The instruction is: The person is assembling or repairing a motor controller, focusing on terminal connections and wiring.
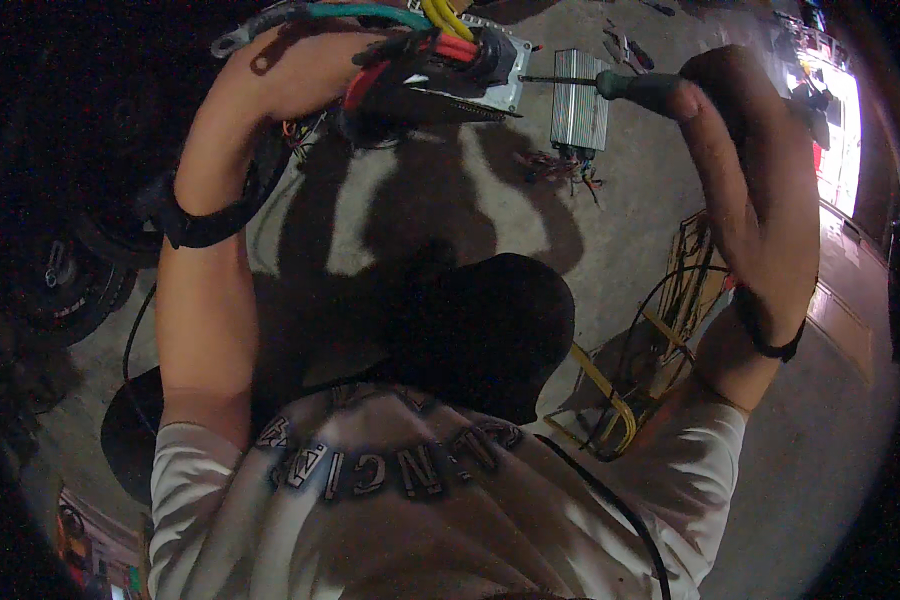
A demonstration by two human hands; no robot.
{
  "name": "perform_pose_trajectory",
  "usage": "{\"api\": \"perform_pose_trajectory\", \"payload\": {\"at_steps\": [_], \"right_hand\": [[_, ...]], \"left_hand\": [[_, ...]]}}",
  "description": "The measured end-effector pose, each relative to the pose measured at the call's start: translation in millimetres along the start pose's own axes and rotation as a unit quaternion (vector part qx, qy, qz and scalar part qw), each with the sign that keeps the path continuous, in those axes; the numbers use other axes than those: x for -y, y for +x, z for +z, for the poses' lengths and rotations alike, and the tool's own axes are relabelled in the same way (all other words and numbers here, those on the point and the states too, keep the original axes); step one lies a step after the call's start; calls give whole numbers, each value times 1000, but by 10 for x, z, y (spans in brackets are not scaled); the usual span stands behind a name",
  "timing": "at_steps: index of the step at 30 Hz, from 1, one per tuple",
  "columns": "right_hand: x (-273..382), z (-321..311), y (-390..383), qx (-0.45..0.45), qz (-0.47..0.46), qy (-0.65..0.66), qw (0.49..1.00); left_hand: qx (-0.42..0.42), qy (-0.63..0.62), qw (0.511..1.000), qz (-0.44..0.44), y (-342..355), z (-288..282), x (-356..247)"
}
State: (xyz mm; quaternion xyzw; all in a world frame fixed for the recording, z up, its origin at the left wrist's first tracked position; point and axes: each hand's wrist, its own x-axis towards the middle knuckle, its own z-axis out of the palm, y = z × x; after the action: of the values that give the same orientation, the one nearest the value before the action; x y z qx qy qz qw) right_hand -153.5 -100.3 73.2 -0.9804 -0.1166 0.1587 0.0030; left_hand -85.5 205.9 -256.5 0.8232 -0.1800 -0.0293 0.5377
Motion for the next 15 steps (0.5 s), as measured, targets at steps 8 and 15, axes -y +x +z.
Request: {"api": "perform_pose_trajectory", "payload": {"at_steps": [8,15], "right_hand": [[72,246,-12,-131,1,182,975],[-92,54,-13,-11,-46,31,998]], "left_hand": [[-17,0,1000,-11,-68,12,-71],[-20,-15,1000,-9,0,66,-85]]}}
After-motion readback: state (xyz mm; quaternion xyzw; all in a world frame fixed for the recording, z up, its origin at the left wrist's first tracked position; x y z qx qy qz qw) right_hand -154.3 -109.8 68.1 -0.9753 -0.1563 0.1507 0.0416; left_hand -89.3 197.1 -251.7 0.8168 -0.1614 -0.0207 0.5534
